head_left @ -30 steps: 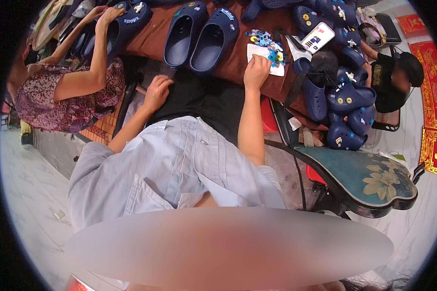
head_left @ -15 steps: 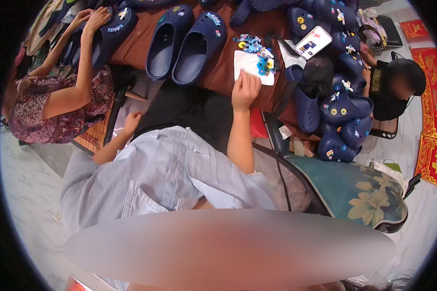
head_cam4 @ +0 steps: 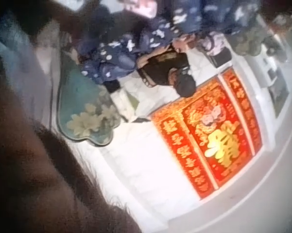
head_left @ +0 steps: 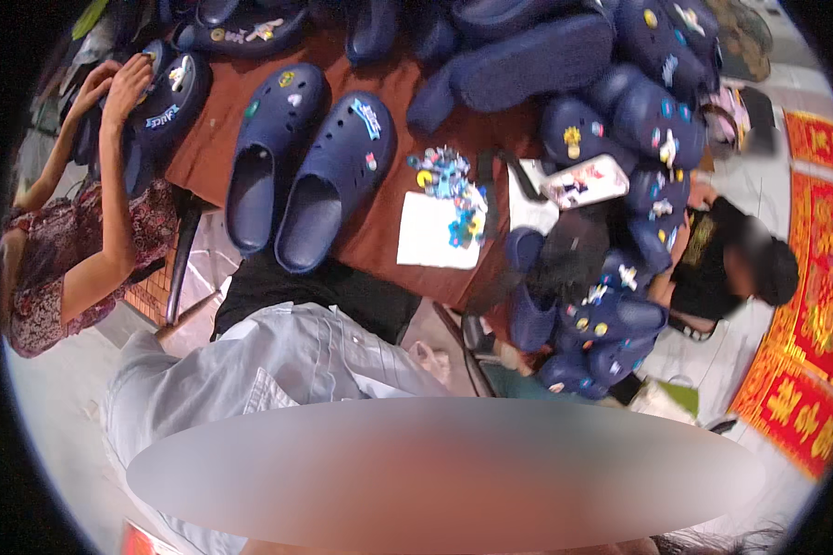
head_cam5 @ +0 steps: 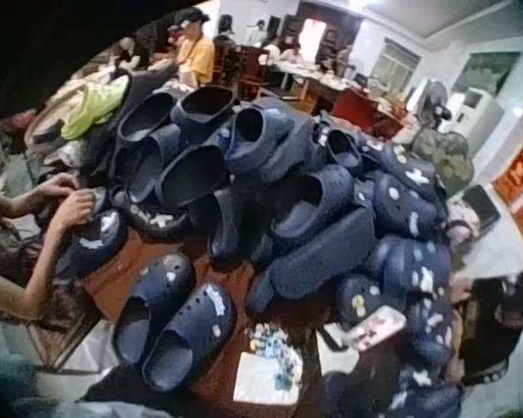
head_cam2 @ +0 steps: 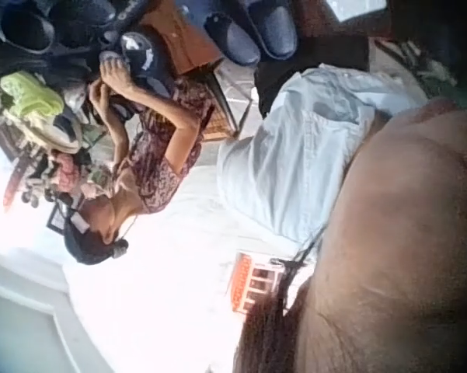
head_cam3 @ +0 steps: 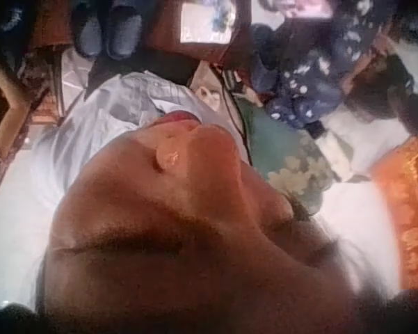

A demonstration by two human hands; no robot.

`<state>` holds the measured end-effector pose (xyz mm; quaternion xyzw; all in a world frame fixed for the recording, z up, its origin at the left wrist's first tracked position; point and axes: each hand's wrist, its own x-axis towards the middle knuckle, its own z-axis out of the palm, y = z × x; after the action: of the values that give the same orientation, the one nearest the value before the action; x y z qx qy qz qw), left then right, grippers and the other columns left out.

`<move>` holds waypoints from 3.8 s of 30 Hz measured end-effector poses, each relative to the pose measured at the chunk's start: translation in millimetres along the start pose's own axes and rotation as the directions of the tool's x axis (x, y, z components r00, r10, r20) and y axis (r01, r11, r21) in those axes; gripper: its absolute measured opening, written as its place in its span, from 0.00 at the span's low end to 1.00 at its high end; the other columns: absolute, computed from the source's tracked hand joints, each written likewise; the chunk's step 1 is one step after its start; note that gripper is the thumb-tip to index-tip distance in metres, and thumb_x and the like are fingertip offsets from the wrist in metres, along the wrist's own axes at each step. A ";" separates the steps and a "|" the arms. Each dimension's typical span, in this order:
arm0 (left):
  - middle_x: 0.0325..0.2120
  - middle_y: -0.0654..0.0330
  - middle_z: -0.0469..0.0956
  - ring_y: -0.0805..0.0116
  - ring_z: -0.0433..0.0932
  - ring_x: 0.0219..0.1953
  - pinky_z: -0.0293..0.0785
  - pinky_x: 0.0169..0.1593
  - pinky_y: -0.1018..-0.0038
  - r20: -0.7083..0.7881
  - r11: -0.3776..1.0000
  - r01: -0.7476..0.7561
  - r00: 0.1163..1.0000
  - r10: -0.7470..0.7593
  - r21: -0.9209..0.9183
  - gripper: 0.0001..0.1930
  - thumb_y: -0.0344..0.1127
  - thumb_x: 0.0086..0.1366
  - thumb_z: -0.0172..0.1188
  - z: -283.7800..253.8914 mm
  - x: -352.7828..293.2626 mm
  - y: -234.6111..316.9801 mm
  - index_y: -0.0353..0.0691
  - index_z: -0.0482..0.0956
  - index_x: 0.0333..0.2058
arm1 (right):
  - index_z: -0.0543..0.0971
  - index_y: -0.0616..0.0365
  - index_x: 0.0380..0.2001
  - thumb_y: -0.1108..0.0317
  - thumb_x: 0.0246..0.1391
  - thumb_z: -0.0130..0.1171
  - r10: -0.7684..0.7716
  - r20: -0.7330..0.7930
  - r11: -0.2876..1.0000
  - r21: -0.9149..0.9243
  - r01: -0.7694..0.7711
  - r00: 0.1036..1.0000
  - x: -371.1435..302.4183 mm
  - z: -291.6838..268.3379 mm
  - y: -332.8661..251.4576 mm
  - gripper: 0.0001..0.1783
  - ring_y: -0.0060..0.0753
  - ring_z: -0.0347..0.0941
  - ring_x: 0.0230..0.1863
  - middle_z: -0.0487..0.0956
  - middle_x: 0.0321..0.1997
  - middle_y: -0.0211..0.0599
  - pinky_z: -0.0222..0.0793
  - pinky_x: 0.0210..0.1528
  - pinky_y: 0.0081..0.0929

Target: The person is stitching small decorative pieces onto blue shoes.

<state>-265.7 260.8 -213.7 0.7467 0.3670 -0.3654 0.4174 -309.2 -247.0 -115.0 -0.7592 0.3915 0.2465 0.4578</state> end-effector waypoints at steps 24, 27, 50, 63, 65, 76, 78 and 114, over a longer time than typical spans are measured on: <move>0.23 0.60 0.79 0.71 0.75 0.25 0.70 0.27 0.71 0.307 0.729 0.161 0.949 0.071 -0.665 0.09 0.39 0.63 0.59 28.0 -74.4 174.9 0.41 0.82 0.31 | 0.76 0.62 0.50 0.69 0.59 0.56 -0.042 0.193 0.947 -0.306 0.100 0.980 33.1 -97.3 -114.2 0.16 0.54 0.71 0.54 0.76 0.51 0.54 0.65 0.58 0.42; 0.23 0.61 0.79 0.72 0.75 0.25 0.70 0.26 0.71 0.322 0.713 0.119 0.934 0.156 -0.691 0.08 0.39 0.63 0.59 30.6 -65.5 158.3 0.42 0.82 0.31 | 0.76 0.62 0.50 0.69 0.59 0.56 -0.045 0.178 0.948 -0.303 0.099 0.983 31.2 -97.5 -119.3 0.17 0.54 0.70 0.54 0.76 0.51 0.55 0.64 0.59 0.42; 0.48 0.53 0.79 0.50 0.75 0.53 0.70 0.55 0.58 0.462 0.999 -0.017 0.886 0.031 -0.034 0.30 0.60 0.67 0.50 26.0 -16.9 246.2 0.39 0.74 0.53 | 0.75 0.61 0.52 0.68 0.58 0.55 -0.438 -0.087 0.847 -0.374 0.378 0.895 131.7 -34.6 -189.4 0.19 0.58 0.68 0.58 0.74 0.54 0.57 0.63 0.61 0.44; 0.51 0.48 0.76 0.46 0.73 0.55 0.68 0.56 0.58 0.112 0.597 -0.635 0.725 0.680 0.490 0.29 0.57 0.68 0.50 45.8 111.2 293.8 0.36 0.72 0.54 | 0.74 0.61 0.54 0.67 0.58 0.54 -0.694 -0.284 0.709 -0.427 0.561 0.662 186.0 -13.0 -169.9 0.20 0.60 0.67 0.59 0.73 0.56 0.59 0.62 0.62 0.45; 0.51 0.47 0.76 0.45 0.72 0.55 0.68 0.57 0.58 0.120 0.546 -0.664 0.684 0.720 0.510 0.29 0.56 0.68 0.50 50.8 111.0 280.2 0.36 0.72 0.54 | 0.74 0.61 0.54 0.67 0.58 0.54 -0.722 -0.313 0.686 -0.433 0.584 0.616 192.3 -6.9 -162.8 0.20 0.60 0.66 0.60 0.73 0.56 0.59 0.62 0.62 0.45; 0.53 0.43 0.73 0.41 0.70 0.57 0.67 0.58 0.58 0.113 0.424 -0.796 0.514 0.850 0.431 0.28 0.53 0.69 0.50 29.3 85.4 252.5 0.34 0.70 0.55 | 0.74 0.60 0.55 0.67 0.58 0.54 -0.762 -0.385 0.647 -0.396 0.652 0.522 151.7 5.8 -94.9 0.22 0.62 0.65 0.61 0.73 0.58 0.61 0.61 0.63 0.46; 0.54 0.42 0.73 0.40 0.70 0.57 0.66 0.58 0.58 0.084 0.447 -0.805 0.514 0.853 0.391 0.28 0.53 0.69 0.50 21.2 64.1 223.2 0.33 0.70 0.56 | 0.74 0.61 0.54 0.67 0.57 0.53 -0.823 -0.298 0.563 -0.546 0.620 0.484 128.1 -7.6 -95.0 0.21 0.64 0.67 0.58 0.73 0.56 0.62 0.63 0.60 0.48; 0.34 0.57 0.82 0.70 0.80 0.39 0.75 0.45 0.72 -0.102 0.441 -0.844 0.489 0.866 -0.304 0.18 0.38 0.67 0.60 -20.4 -130.1 344.2 0.37 0.77 0.53 | 0.80 0.68 0.42 0.79 0.52 0.63 -0.669 -0.505 0.452 0.305 0.838 0.545 62.9 -39.2 -308.1 0.12 0.22 0.76 0.36 0.81 0.37 0.36 0.74 0.39 0.20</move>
<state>-27.5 115.8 27.2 0.7397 -0.0214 -0.0668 0.6693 -19.9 -220.5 11.6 -0.7287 0.1243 -0.2241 0.6351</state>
